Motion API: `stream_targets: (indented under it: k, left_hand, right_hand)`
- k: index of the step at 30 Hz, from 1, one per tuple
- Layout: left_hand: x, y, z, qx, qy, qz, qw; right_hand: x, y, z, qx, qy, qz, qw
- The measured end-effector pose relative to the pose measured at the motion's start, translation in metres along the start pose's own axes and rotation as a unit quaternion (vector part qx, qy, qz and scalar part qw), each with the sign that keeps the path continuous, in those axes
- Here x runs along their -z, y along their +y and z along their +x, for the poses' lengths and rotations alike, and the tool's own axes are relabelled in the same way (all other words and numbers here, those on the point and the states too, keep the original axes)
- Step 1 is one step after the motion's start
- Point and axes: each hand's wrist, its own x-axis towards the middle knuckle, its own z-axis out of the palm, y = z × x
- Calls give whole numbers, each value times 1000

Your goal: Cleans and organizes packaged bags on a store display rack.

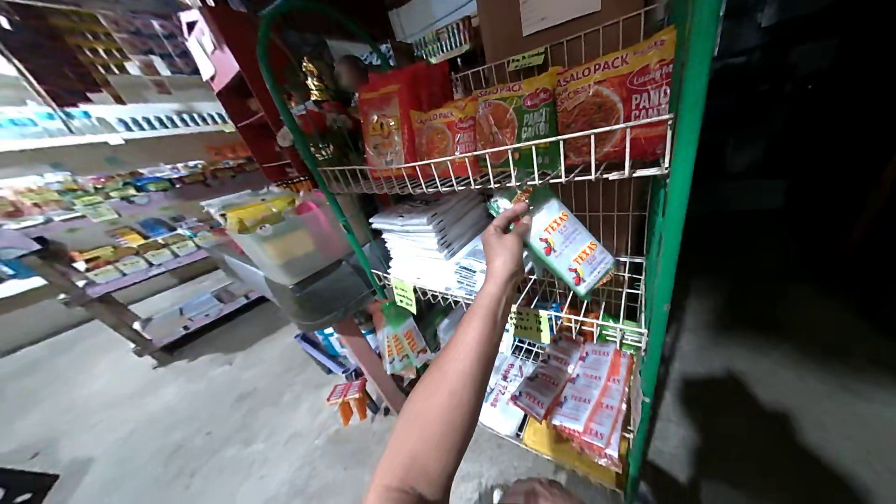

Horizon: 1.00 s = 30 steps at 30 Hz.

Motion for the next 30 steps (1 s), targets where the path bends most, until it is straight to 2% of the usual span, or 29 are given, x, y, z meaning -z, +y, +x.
stream_targets:
  k: [4, 7, 11, 14, 17, 20, 22, 23, 25, 27, 28, 30]
  left_hand:
    - [29, 24, -18, -46, 15, 51, 998]
    - [57, 39, -33, -48, 15, 50, 997]
    - [94, 67, -58, -50, -27, -6, 998]
    - [117, 88, -85, -50, -99, -51, 993]
    - [134, 85, -111, 12, -175, -77, 982]
    - [145, 58, -144, 68, -244, -99, 962]
    - [147, 41, -167, 78, -246, -88, 962]
    - [146, 35, -178, 78, -223, -64, 970]
    - [143, 23, -193, 60, -155, 17, 986]
    - [142, 9, -198, 28, -94, 104, 990]
    - [140, 2, -199, 14, -66, 143, 987]
    - [134, -14, -201, -13, -26, 208, 978]
  right_hand:
    - [18, -6, -11, -3, 65, 53, 996]
    - [28, -3, -13, -34, 162, 116, 979]
    - [42, 4, -16, -36, 350, 218, 910]
    - [50, 3, -20, -12, 423, 277, 863]
    - [48, -9, -23, 20, 477, 334, 813]
    - [55, -30, -25, -19, 433, 419, 798]
    - [54, -48, -33, -35, 376, 506, 775]
    - [45, -48, -37, 13, 363, 539, 760]
    - [27, -32, -38, 146, 307, 559, 756]
    - [20, -16, -35, 227, 262, 506, 790]
    - [17, -12, -35, 224, 257, 485, 806]
    - [15, -16, -36, 160, 233, 491, 824]
